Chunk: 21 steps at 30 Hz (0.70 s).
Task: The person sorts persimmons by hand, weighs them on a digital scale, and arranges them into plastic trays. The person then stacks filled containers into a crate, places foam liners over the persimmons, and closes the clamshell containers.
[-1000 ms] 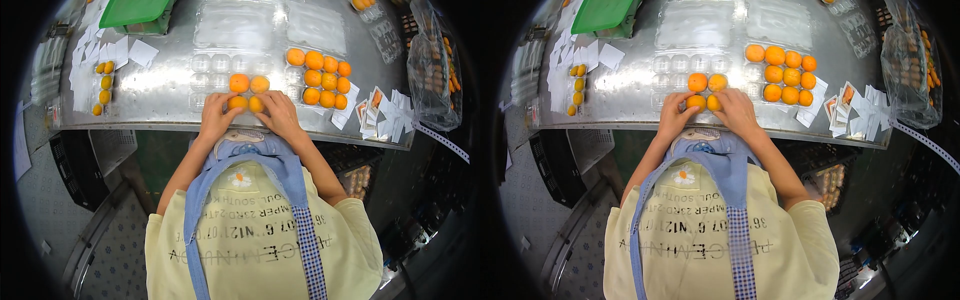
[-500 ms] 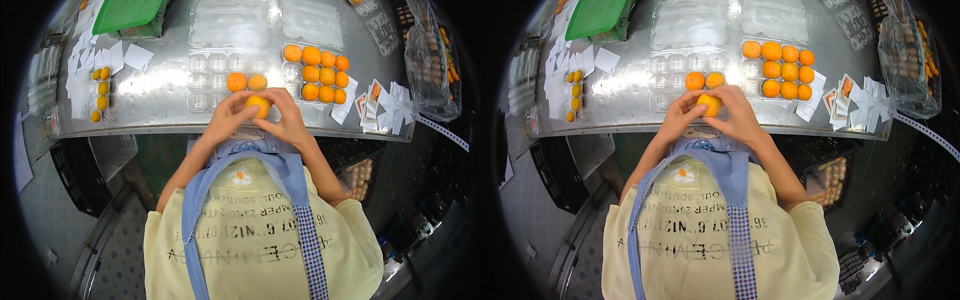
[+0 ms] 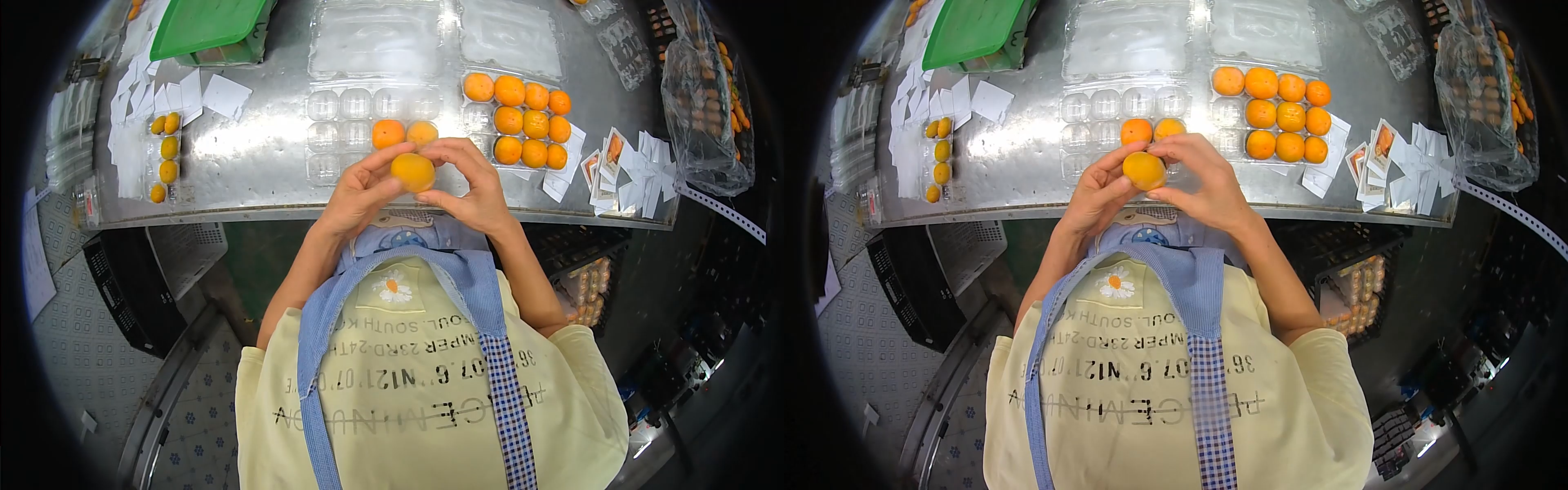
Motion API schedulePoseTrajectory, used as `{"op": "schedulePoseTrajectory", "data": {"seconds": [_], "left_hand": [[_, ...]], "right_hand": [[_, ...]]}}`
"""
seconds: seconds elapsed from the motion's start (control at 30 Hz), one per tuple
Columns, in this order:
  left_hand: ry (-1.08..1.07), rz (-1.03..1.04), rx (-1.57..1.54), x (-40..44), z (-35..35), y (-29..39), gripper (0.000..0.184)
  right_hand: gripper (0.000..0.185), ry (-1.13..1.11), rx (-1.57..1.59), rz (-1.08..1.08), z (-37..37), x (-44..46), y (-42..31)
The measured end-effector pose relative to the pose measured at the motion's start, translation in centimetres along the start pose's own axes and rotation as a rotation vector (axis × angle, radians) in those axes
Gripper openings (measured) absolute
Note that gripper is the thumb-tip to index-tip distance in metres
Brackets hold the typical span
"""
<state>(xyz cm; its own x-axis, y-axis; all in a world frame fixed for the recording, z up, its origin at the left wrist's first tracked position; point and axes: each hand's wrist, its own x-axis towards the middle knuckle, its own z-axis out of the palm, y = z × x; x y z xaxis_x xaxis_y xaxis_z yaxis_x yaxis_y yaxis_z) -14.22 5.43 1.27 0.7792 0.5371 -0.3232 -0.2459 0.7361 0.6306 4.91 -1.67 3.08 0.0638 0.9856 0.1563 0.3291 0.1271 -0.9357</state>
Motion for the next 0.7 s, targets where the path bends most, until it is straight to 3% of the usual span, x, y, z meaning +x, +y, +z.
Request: {"op": "schedulePoseTrajectory", "data": {"seconds": [0.37,0.53,0.7], "left_hand": [[-0.063,-0.161,-0.069,0.2,-0.5,-0.1,0.044],[0.065,-0.219,-0.108,0.4,-0.6,-1.0,0.034],[0.231,-0.188,0.196,0.9,0.2,-1.0,0.034]], "right_hand": [[0.018,-0.01,0.081,0.171,-0.7,-0.1,1.6],[0.031,-0.033,0.085,0.231,-0.6,0.1,1.2],[0.046,-0.142,-0.093,0.172,-0.2,0.2,-0.3]]}}
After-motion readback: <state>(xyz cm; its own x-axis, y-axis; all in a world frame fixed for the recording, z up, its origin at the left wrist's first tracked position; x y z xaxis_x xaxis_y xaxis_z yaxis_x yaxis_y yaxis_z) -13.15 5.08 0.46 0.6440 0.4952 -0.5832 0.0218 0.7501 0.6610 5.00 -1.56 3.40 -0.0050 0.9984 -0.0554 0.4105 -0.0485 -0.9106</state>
